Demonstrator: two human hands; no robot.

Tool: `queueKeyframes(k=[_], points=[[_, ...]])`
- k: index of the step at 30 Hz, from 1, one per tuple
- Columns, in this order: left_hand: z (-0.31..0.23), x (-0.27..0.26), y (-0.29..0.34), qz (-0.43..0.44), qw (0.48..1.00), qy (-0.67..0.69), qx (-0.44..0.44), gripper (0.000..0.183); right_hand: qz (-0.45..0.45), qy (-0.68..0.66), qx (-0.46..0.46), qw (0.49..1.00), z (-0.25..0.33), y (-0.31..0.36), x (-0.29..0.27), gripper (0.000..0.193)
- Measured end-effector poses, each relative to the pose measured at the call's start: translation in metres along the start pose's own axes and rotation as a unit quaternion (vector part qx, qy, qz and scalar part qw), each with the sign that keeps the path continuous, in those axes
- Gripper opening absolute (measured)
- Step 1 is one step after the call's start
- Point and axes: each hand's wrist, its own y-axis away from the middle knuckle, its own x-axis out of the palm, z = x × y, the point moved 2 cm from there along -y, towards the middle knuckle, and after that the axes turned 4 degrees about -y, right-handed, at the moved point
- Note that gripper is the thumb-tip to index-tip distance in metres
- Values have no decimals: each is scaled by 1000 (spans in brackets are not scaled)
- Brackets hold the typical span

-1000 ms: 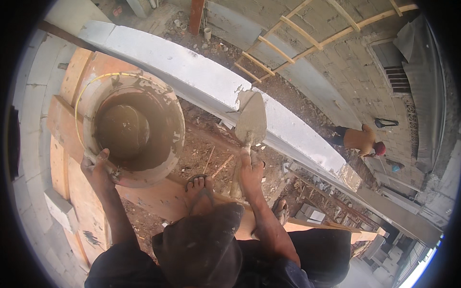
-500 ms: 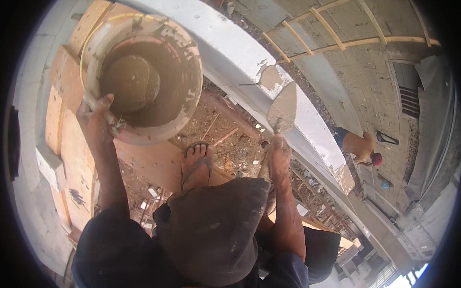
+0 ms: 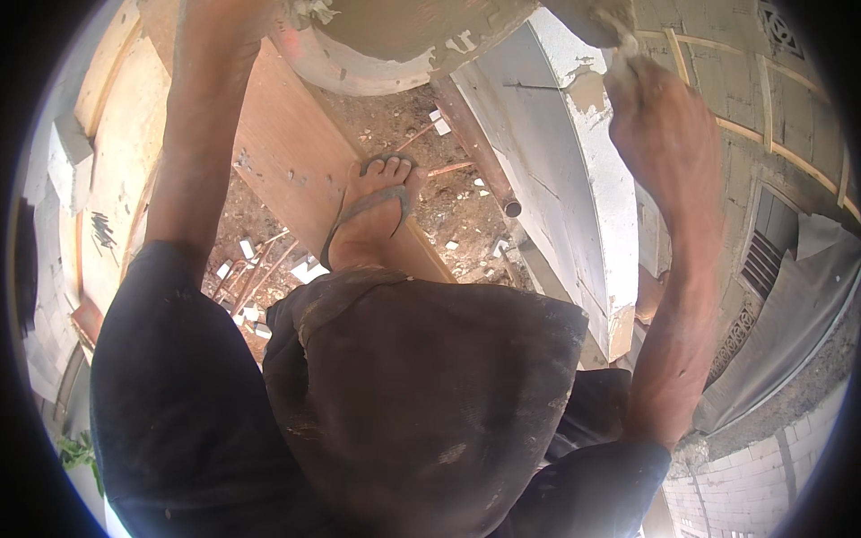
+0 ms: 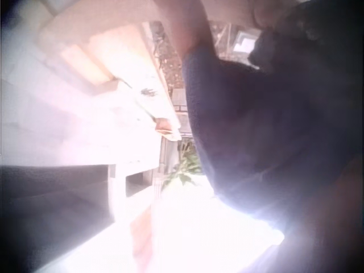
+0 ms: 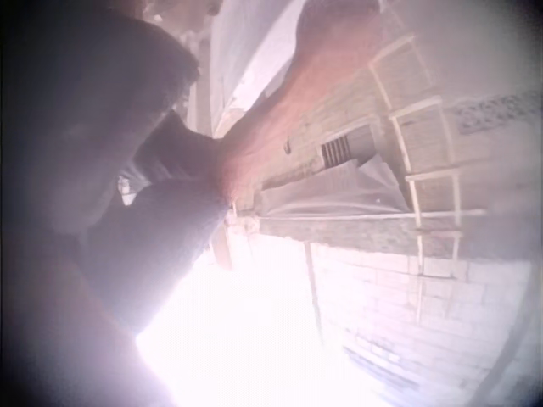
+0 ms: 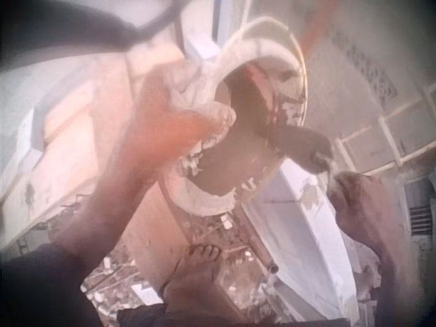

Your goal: The person scoops cement from a bucket with a trowel and applies it to a white curved structure. Then the person picks up a nail and a hammer and drives the nail into the structure.

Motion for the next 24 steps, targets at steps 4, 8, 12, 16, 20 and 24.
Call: queueKeyframes(k=[4, 8, 12, 16, 20, 24], points=[[-16, 4, 14, 133, 990, -54, -15, 50, 49, 117, -61, 990, 18, -39, -6, 31], [5, 19, 15, 236, 945, -123, 192, 56, 107, 133, -55, 984, 31, -62, 9, 23], [11, 25, 26, 215, 932, -109, 270, 56, 225, 60, -49, 971, 43, -49, 14, 24], [10, 30, 39, 219, 921, -112, 302, 54, 312, -127, -76, 938, 24, -34, 47, 37], [5, 33, 47, 266, 953, -82, 121, 64, 321, -349, -14, 880, 11, -5, 89, 56], [-25, 13, 37, 245, 960, -94, 98, 68, 291, -502, 35, 813, 17, 35, 73, 50]])
